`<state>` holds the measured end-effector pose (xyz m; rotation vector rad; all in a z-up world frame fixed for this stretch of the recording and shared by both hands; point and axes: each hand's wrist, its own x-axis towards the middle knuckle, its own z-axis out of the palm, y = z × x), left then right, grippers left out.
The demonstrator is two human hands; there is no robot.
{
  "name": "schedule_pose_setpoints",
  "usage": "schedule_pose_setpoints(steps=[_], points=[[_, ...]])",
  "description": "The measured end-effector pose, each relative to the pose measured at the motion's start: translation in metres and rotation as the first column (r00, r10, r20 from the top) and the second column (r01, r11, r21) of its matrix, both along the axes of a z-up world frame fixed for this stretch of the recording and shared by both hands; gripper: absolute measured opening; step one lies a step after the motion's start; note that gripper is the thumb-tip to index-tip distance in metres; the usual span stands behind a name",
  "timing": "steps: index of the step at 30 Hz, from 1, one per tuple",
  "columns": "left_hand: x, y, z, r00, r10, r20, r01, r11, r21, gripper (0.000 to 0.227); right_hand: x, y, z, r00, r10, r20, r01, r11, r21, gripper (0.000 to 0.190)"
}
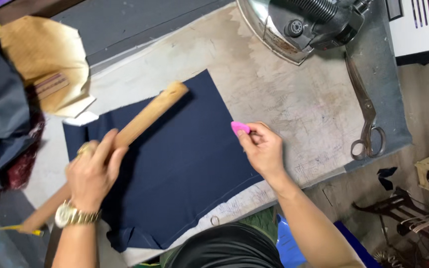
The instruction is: The person measures and marks a piece of dark fabric with a ruler and tailor's chalk, cuts along the markings with shears, and then irons a white interface material onto the fabric pieces using a steam iron.
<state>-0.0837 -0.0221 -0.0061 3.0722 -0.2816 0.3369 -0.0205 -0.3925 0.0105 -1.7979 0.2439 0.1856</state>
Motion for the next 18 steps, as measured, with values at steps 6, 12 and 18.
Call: schedule_pose_setpoints(steps=[6, 12, 18], points=[[0.074, -0.012, -0.054, 0.999, -0.018, 0.027, 0.021, 0.996, -0.084, 0.029, 0.025, 0.012, -0.017, 0.996, -0.07, 0.051, 0.07, 0.998, 0.012, 0.01], [0.084, -0.011, -0.05, 0.992, -0.113, -0.058, 0.113, 0.994, -0.006, 0.026, 0.041, 0.02, -0.016, 1.0, 0.027, -0.007, -0.028, 0.997, -0.071, 0.019], [0.082, -0.007, -0.054, 0.99, -0.121, -0.073, 0.12, 0.993, -0.021, 0.028, 0.049, 0.024, -0.029, 0.995, 0.072, 0.071, -0.064, 0.992, -0.107, 0.018]])
